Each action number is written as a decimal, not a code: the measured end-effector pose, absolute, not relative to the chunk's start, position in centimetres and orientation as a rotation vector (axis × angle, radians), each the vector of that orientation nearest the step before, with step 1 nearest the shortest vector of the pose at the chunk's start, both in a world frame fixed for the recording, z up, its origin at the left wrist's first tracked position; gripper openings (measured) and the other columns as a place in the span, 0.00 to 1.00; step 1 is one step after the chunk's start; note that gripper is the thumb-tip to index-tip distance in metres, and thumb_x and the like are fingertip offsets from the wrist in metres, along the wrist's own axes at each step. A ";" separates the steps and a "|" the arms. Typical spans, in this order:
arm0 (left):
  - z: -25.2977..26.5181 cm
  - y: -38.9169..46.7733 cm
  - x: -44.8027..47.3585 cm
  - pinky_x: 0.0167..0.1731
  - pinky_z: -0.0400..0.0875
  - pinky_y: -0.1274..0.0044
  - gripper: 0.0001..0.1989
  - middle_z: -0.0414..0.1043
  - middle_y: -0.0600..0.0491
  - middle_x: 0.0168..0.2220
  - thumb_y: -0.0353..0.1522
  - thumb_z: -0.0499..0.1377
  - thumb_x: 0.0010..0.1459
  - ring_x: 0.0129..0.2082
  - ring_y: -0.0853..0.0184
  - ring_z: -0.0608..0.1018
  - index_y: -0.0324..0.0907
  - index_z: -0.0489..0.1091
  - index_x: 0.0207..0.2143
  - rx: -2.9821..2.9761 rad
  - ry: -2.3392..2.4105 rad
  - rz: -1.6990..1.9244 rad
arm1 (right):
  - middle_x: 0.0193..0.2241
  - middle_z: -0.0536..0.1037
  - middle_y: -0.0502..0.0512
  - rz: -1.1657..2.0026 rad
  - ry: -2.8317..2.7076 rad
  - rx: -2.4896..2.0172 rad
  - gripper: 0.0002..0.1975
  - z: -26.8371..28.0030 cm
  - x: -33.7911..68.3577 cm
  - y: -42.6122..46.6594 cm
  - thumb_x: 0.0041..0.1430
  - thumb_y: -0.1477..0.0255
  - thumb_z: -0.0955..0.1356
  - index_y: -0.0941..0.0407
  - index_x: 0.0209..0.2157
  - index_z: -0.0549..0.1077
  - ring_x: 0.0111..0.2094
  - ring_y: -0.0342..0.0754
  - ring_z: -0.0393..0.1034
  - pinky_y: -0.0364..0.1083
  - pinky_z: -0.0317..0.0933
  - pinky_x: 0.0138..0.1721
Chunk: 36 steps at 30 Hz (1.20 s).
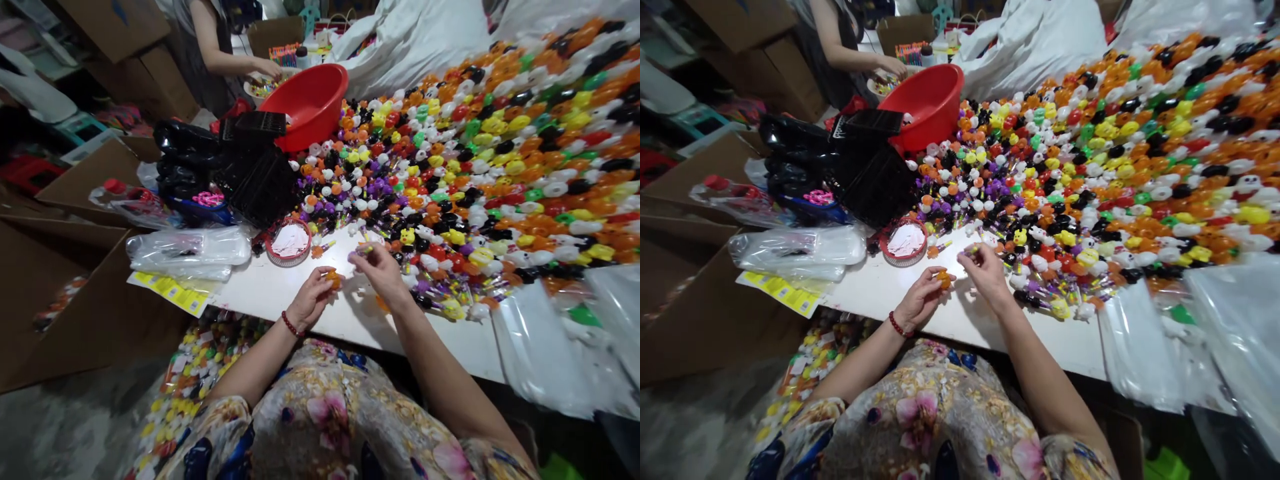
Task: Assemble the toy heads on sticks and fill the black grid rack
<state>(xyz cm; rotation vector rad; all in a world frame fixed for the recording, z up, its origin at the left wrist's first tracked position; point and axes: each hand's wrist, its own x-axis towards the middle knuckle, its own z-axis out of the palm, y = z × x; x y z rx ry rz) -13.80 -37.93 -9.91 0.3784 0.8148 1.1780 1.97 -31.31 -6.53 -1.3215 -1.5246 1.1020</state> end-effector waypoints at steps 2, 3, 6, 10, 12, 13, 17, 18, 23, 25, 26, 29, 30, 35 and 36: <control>-9.9 -38.2 -13.3 0.37 0.71 0.79 0.24 0.79 0.52 0.36 0.31 0.73 0.41 0.33 0.71 0.79 0.41 0.67 0.40 0.382 0.791 1.151 | 0.26 0.73 0.46 1.323 -1.244 -1.224 0.17 -6.8 2.7 -33.8 0.50 0.56 0.73 0.53 0.34 0.70 0.25 0.42 0.63 0.43 0.60 0.28; -9.9 -38.4 -13.0 0.38 0.72 0.78 0.24 0.78 0.53 0.35 0.31 0.73 0.41 0.33 0.70 0.79 0.41 0.67 0.39 0.372 0.785 1.143 | 0.26 0.73 0.45 1.385 -1.143 -1.195 0.19 -7.0 3.0 -34.9 0.48 0.55 0.74 0.52 0.34 0.70 0.23 0.41 0.62 0.43 0.59 0.27; -9.8 -38.8 -12.5 0.42 0.73 0.76 0.22 0.77 0.55 0.34 0.31 0.73 0.43 0.35 0.69 0.80 0.42 0.65 0.37 0.314 0.789 1.150 | 0.24 0.73 0.44 1.457 -0.973 -1.197 0.23 -7.4 3.6 -37.6 0.42 0.54 0.77 0.52 0.34 0.71 0.22 0.41 0.64 0.42 0.63 0.27; -9.6 -39.0 -12.1 0.41 0.73 0.76 0.21 0.76 0.54 0.35 0.33 0.70 0.48 0.36 0.70 0.79 0.43 0.67 0.44 0.301 0.813 1.140 | 0.29 0.77 0.49 1.404 -0.959 -1.288 0.24 -7.8 4.0 -39.7 0.38 0.52 0.78 0.53 0.31 0.73 0.26 0.44 0.71 0.47 0.70 0.32; -9.6 -38.9 -11.9 0.37 0.72 0.79 0.20 0.75 0.54 0.35 0.34 0.70 0.49 0.34 0.71 0.77 0.42 0.68 0.43 0.328 0.836 1.132 | 0.30 0.78 0.51 1.362 -0.969 -1.313 0.24 -8.1 4.2 -40.2 0.38 0.51 0.78 0.54 0.31 0.74 0.28 0.46 0.73 0.48 0.71 0.35; -9.6 -38.9 -11.8 0.34 0.71 0.80 0.19 0.74 0.54 0.34 0.35 0.71 0.49 0.32 0.72 0.76 0.41 0.69 0.41 0.342 0.850 1.136 | 0.30 0.78 0.51 1.342 -0.981 -1.320 0.24 -8.3 4.2 -40.4 0.39 0.51 0.78 0.54 0.31 0.75 0.29 0.47 0.73 0.49 0.71 0.35; -9.7 -39.1 -11.2 0.32 0.68 0.81 0.21 0.72 0.56 0.32 0.37 0.74 0.43 0.29 0.74 0.73 0.40 0.69 0.34 0.353 0.864 1.157 | 0.32 0.78 0.52 1.248 -1.109 -1.321 0.20 -8.6 4.6 -40.8 0.44 0.53 0.76 0.54 0.32 0.76 0.32 0.48 0.74 0.49 0.71 0.36; -9.8 -39.1 -11.0 0.33 0.68 0.81 0.22 0.72 0.56 0.31 0.38 0.74 0.41 0.30 0.74 0.73 0.40 0.68 0.34 0.347 0.858 1.159 | 0.32 0.78 0.52 1.212 -1.155 -1.321 0.19 -8.6 4.7 -40.8 0.46 0.53 0.76 0.54 0.32 0.76 0.33 0.49 0.74 0.48 0.71 0.36; -9.7 -39.5 -10.7 0.37 0.67 0.78 0.26 0.72 0.57 0.32 0.42 0.74 0.40 0.32 0.72 0.73 0.42 0.65 0.35 0.440 0.880 1.160 | 0.32 0.80 0.54 1.061 -1.362 -1.362 0.14 -8.2 5.1 -40.9 0.52 0.57 0.73 0.53 0.32 0.77 0.35 0.50 0.74 0.49 0.70 0.39; -9.6 -39.7 -10.8 0.38 0.67 0.77 0.25 0.71 0.57 0.32 0.44 0.71 0.44 0.32 0.72 0.72 0.42 0.65 0.37 0.575 0.923 1.138 | 0.32 0.79 0.54 1.119 -1.358 -1.357 0.14 -8.1 5.3 -40.9 0.52 0.57 0.73 0.54 0.32 0.76 0.35 0.50 0.74 0.49 0.70 0.38; -9.6 -39.8 -10.8 0.37 0.66 0.77 0.24 0.70 0.57 0.31 0.46 0.69 0.47 0.31 0.72 0.71 0.42 0.65 0.39 0.659 0.952 1.122 | 0.32 0.79 0.54 1.170 -1.332 -1.348 0.15 -8.1 5.3 -40.9 0.52 0.57 0.73 0.54 0.31 0.76 0.34 0.50 0.74 0.48 0.70 0.37; -9.7 -40.0 -10.8 0.35 0.64 0.77 0.21 0.67 0.58 0.28 0.47 0.63 0.55 0.29 0.71 0.68 0.43 0.65 0.42 0.903 1.067 1.065 | 0.31 0.79 0.53 1.281 -1.241 -1.335 0.17 -8.5 5.1 -41.0 0.50 0.55 0.74 0.54 0.32 0.76 0.32 0.49 0.74 0.48 0.71 0.34; -9.7 -40.1 -10.8 0.34 0.64 0.77 0.19 0.65 0.59 0.27 0.47 0.62 0.57 0.28 0.71 0.68 0.43 0.64 0.41 0.963 1.110 1.047 | 0.30 0.79 0.53 1.291 -1.223 -1.333 0.17 -8.6 5.0 -41.0 0.50 0.55 0.74 0.54 0.32 0.75 0.31 0.48 0.74 0.48 0.71 0.34; -9.9 -40.5 -10.2 0.34 0.64 0.76 0.11 0.64 0.58 0.28 0.41 0.57 0.62 0.29 0.70 0.69 0.44 0.62 0.38 1.096 1.247 0.960 | 0.30 0.78 0.53 1.240 -1.222 -1.342 0.18 -9.6 4.2 -41.4 0.51 0.53 0.72 0.54 0.31 0.74 0.31 0.49 0.74 0.49 0.71 0.35; -9.9 -40.5 -10.1 0.35 0.64 0.76 0.11 0.65 0.58 0.28 0.40 0.57 0.62 0.29 0.70 0.69 0.44 0.62 0.39 1.104 1.260 0.950 | 0.29 0.78 0.53 1.231 -1.241 -1.346 0.18 -9.8 4.2 -41.4 0.51 0.53 0.72 0.53 0.31 0.74 0.32 0.49 0.73 0.49 0.70 0.36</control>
